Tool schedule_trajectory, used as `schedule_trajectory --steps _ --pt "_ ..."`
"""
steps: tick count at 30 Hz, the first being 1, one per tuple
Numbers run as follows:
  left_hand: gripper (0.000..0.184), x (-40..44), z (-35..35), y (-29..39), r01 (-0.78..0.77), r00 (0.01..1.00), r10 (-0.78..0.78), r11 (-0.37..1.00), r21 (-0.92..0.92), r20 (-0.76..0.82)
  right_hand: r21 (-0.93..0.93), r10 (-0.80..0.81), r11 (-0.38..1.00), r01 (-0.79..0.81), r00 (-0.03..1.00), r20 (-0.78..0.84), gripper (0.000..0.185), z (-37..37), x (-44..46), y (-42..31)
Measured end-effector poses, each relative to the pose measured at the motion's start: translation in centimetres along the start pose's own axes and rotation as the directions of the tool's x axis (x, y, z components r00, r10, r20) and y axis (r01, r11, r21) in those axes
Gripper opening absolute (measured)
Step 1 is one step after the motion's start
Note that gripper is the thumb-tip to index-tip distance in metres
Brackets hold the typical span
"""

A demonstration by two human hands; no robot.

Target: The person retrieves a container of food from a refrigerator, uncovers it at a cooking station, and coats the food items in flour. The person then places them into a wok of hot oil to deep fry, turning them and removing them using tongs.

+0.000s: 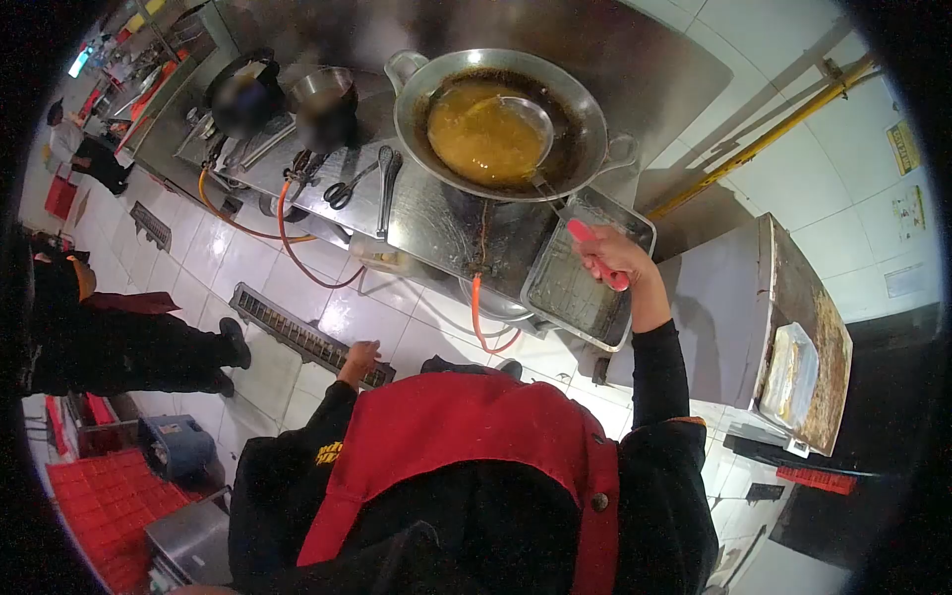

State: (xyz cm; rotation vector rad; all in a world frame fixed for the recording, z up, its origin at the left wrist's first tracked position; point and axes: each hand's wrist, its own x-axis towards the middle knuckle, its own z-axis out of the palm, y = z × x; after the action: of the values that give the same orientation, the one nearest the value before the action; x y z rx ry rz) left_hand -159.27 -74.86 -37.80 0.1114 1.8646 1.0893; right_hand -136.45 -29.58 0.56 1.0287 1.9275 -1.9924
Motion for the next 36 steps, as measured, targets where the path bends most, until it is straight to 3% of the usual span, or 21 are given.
schedule_trajectory --steps 2,4,6,9,13,15,20,23,25,29,31,36 --pt "0.040 1.0 1.8 4.0 0.121 0.993 -0.113 0.942 0.312 -0.044 0.084 0.004 0.996 -0.008 0.999 0.051 0.009 0.6 -0.1 0.0" --pt "0.041 1.1 3.6 7.2 0.047 0.999 -0.045 0.973 0.225 -0.017 0.168 0.004 0.986 -0.020 0.995 0.097 0.009 1.0 -0.3 0.1" --pt "0.042 3.0 5.3 9.5 0.062 0.994 -0.080 0.973 0.222 0.073 0.269 0.035 0.960 -0.072 0.989 0.140 0.010 1.5 -0.5 0.3" --pt "0.042 4.4 8.0 12.3 -0.034 0.992 0.015 0.987 0.155 0.126 0.319 0.007 0.946 -0.062 0.986 0.169 0.014 2.3 -1.2 0.4" --pt "0.048 4.0 10.7 16.8 -0.045 0.979 0.025 0.994 0.097 0.203 0.323 -0.023 0.946 -0.036 0.984 0.177 0.015 2.9 -2.0 0.9" --pt "0.050 4.7 11.7 18.0 -0.034 0.973 -0.012 0.980 0.194 0.230 0.256 -0.034 0.967 -0.001 0.991 0.132 0.016 3.3 -2.6 0.9" --pt "0.045 6.1 13.7 19.3 -0.054 0.970 0.018 0.988 0.145 0.242 0.175 -0.048 0.984 0.035 0.996 0.070 0.019 4.0 -4.1 1.3" --pt "0.043 6.9 14.5 19.9 -0.149 0.958 0.134 0.988 0.042 0.253 0.089 -0.051 0.995 0.048 0.998 0.023 0.021 4.4 -5.1 0.7" --pt "0.043 6.9 15.1 21.4 -0.077 0.978 0.062 0.995 0.068 0.200 0.018 -0.052 0.998 0.053 0.998 -0.016 0.021 4.8 -5.7 0.4" --pt "0.049 7.9 16.8 21.4 -0.074 0.989 0.073 0.997 0.000 0.125 -0.032 -0.085 0.996 0.082 0.991 -0.099 0.028 5.1 -6.2 1.0" --pt "0.057 8.0 17.4 22.1 0.000 0.991 -0.001 1.000 0.005 0.131 -0.208 -0.105 0.975 0.080 0.988 -0.113 0.031 5.5 -6.5 0.7" --pt "0.051 8.6 17.3 21.9 -0.023 0.983 0.037 0.996 -0.080 0.181 -0.065 -0.078 0.995 0.074 0.995 -0.063 0.033 4.8 -6.8 1.1"
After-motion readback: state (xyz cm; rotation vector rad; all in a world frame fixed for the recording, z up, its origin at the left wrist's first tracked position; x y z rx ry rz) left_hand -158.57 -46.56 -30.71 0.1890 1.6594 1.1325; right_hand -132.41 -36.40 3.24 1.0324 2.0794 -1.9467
